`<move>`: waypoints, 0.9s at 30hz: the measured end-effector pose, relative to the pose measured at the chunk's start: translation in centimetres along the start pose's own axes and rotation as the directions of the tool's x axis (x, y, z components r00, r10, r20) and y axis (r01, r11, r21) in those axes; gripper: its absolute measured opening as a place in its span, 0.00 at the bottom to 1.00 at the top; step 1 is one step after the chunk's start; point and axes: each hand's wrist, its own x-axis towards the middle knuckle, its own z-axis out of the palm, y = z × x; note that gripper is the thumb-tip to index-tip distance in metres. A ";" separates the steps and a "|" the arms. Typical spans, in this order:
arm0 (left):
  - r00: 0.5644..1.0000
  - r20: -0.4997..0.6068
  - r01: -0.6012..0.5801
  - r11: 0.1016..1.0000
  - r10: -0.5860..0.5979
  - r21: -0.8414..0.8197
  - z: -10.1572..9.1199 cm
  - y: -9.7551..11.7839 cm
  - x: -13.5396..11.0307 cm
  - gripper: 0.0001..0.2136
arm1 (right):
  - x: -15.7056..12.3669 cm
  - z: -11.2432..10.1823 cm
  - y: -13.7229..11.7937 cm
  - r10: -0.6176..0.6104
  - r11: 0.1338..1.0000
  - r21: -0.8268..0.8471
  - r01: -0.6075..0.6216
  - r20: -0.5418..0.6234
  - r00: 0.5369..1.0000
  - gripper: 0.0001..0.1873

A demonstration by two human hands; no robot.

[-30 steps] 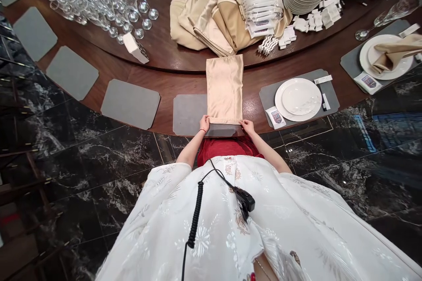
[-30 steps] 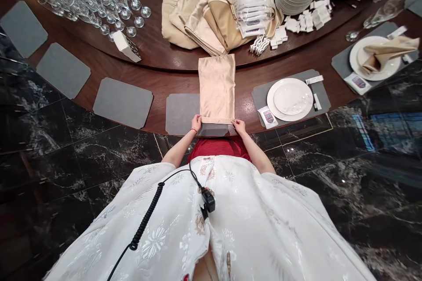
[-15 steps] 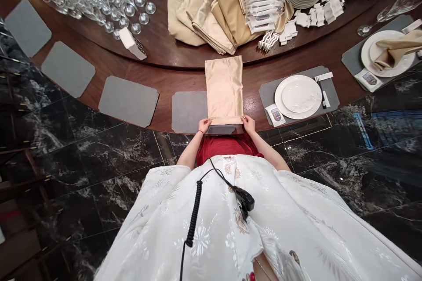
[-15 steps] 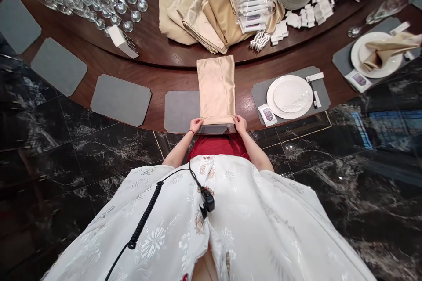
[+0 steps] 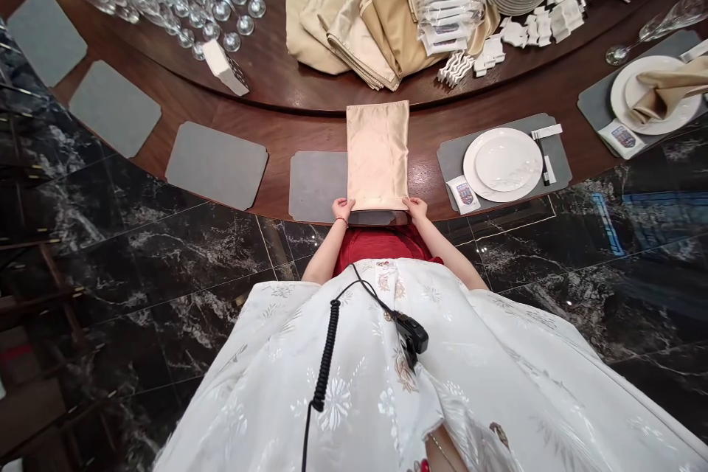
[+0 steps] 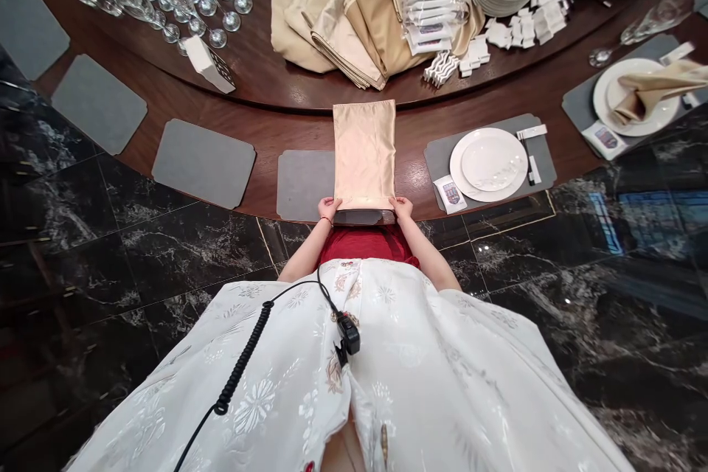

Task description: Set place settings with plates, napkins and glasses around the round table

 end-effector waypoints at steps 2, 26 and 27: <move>0.987 0.144 0.083 0.996 -0.078 -0.029 -0.9 0.7 0.5 0.15 | -0.3 -0.9 -0.6 0.106 0.990 0.083 -0.114 0.089 0.990 0.18; 0.905 0.133 -0.403 0.915 0.404 -0.032 -0.6 5.5 -1.0 0.10 | -1.7 -0.4 -5.5 -0.394 0.904 -0.172 0.390 0.013 0.919 0.14; 0.931 0.126 -0.345 0.939 0.343 -0.008 -0.3 4.6 -1.3 0.10 | -1.8 -0.1 -4.6 -0.350 0.921 -0.189 0.341 -0.017 0.937 0.13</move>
